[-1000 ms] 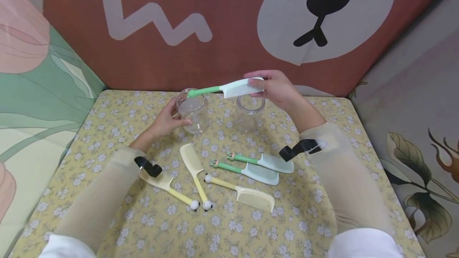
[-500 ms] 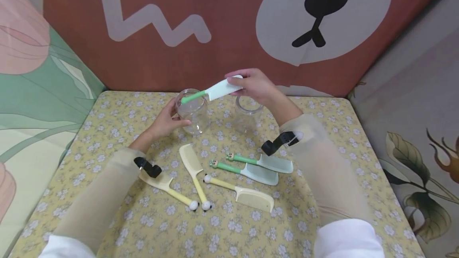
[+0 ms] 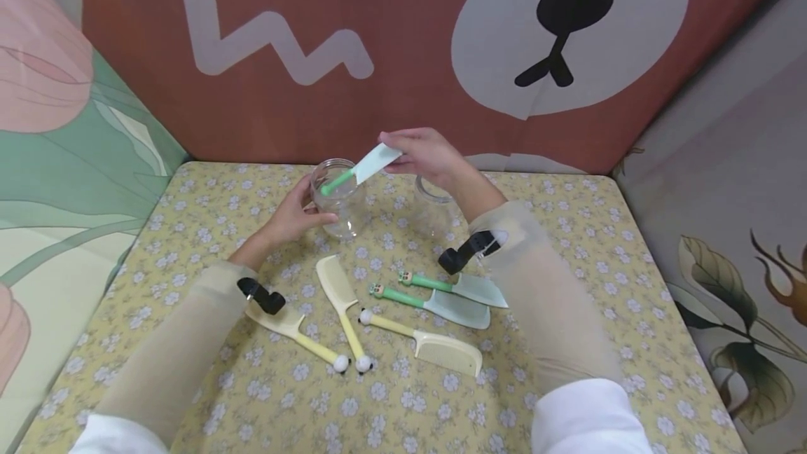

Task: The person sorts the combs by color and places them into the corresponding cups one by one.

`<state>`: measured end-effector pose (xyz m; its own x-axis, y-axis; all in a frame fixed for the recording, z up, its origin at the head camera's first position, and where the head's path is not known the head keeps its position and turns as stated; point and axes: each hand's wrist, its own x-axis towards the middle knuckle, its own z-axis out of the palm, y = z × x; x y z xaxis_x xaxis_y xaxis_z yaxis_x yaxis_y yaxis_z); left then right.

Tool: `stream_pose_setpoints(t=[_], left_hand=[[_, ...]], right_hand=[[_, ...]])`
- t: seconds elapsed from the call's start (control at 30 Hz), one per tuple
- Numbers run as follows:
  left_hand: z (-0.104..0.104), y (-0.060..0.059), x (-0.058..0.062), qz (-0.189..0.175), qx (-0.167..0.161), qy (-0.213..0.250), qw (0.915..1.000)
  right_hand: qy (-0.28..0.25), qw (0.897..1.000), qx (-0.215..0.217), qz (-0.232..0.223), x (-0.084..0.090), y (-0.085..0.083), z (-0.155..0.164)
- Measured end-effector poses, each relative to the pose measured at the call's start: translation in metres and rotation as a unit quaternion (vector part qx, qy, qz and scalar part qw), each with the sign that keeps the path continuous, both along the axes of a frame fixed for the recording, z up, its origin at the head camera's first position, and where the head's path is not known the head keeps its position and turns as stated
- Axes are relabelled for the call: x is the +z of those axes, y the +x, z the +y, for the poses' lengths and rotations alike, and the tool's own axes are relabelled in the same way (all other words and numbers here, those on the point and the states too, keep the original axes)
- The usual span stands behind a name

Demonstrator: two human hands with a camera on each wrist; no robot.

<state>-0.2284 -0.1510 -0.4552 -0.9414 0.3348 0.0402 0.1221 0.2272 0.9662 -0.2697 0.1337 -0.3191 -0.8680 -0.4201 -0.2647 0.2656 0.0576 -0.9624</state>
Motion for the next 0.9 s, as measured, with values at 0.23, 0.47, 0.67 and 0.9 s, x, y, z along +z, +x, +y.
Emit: stream_pose_setpoints(t=[0.23, 0.47, 0.67, 0.9], left_hand=[[-0.001, -0.001, -0.001, -0.003, 0.005, -0.006, 1.0], [-0.002, -0.001, -0.002, 0.003, 0.008, -0.004, 1.0], [0.001, -0.001, 0.0, 0.002, 0.012, -0.012, 0.9998], [0.003, -0.001, 0.001, -0.001, 0.013, -0.025, 0.9996]], right_hand=[[-0.016, 1.0, -0.004, -0.012, -0.007, 0.0, -0.012], [-0.034, 0.999, -0.011, -0.021, -0.018, 0.0, -0.024], [-0.026, 0.999, -0.006, -0.023, -0.029, 0.003, -0.036], [-0.031, 0.999, -0.018, -0.011, -0.037, 0.004, -0.037]])
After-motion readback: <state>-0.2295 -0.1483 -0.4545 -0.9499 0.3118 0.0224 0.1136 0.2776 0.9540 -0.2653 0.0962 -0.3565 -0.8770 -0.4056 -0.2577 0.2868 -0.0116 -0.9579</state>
